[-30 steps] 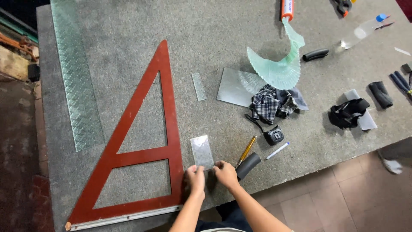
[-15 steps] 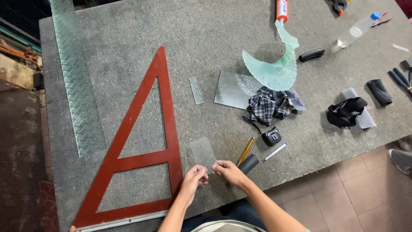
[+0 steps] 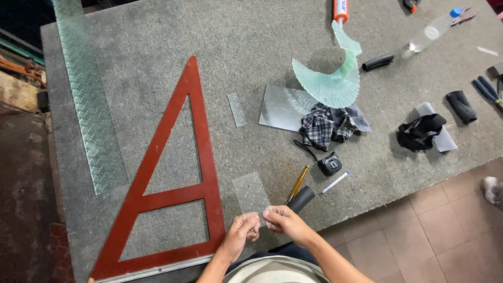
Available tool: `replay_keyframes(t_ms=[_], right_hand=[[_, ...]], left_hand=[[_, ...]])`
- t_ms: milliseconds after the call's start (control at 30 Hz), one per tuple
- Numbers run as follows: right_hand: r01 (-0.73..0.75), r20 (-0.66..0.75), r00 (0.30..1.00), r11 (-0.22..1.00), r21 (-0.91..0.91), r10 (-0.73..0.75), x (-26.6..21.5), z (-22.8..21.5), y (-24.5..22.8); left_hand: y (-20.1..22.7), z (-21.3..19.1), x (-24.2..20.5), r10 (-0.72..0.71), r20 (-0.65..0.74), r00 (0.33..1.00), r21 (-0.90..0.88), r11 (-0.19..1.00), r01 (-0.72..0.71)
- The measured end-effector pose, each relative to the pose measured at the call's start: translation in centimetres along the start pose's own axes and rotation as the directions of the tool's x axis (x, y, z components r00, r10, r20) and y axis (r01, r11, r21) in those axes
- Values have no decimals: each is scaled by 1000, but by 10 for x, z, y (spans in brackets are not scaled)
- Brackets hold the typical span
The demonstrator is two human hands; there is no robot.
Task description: Measuring and marking glass sheets with a triangle ruler and pencil, then handling and inspecting circular glass components on a workbench.
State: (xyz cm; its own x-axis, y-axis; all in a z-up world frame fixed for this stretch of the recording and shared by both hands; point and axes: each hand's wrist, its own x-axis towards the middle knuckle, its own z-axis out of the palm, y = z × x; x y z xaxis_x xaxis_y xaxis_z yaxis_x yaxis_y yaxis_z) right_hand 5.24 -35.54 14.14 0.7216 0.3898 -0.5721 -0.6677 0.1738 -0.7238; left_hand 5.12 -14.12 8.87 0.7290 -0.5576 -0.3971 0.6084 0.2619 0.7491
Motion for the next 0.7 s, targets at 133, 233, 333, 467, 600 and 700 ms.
replay_keyframes(t_ms=[133, 233, 333, 467, 600, 700], right_hand=[[49, 31, 998, 983, 177, -55, -7, 10, -6], [33, 45, 998, 957, 287, -48, -8, 11, -4], [23, 58, 997, 936, 352, -46, -3, 7, 10], [91, 78, 979, 752, 653, -187, -5, -5, 8], [249, -218, 961, 871, 425, -168, -6, -42, 2], [-18, -334, 943, 999, -27, 8, 11, -67, 34]], left_hand=[[18, 7, -1, 16, -11, 1000, -26, 1000, -17], [37, 15, -4, -17, -6, 1000, -43, 999, 17], [37, 13, -6, -30, 7, 1000, -33, 999, 31], [46, -1, -15, 16, 112, 994, -214, 977, 9], [22, -49, -20, 23, -72, 997, 28, 999, -21], [-31, -95, -8, -57, -274, 960, 472, 862, 186]])
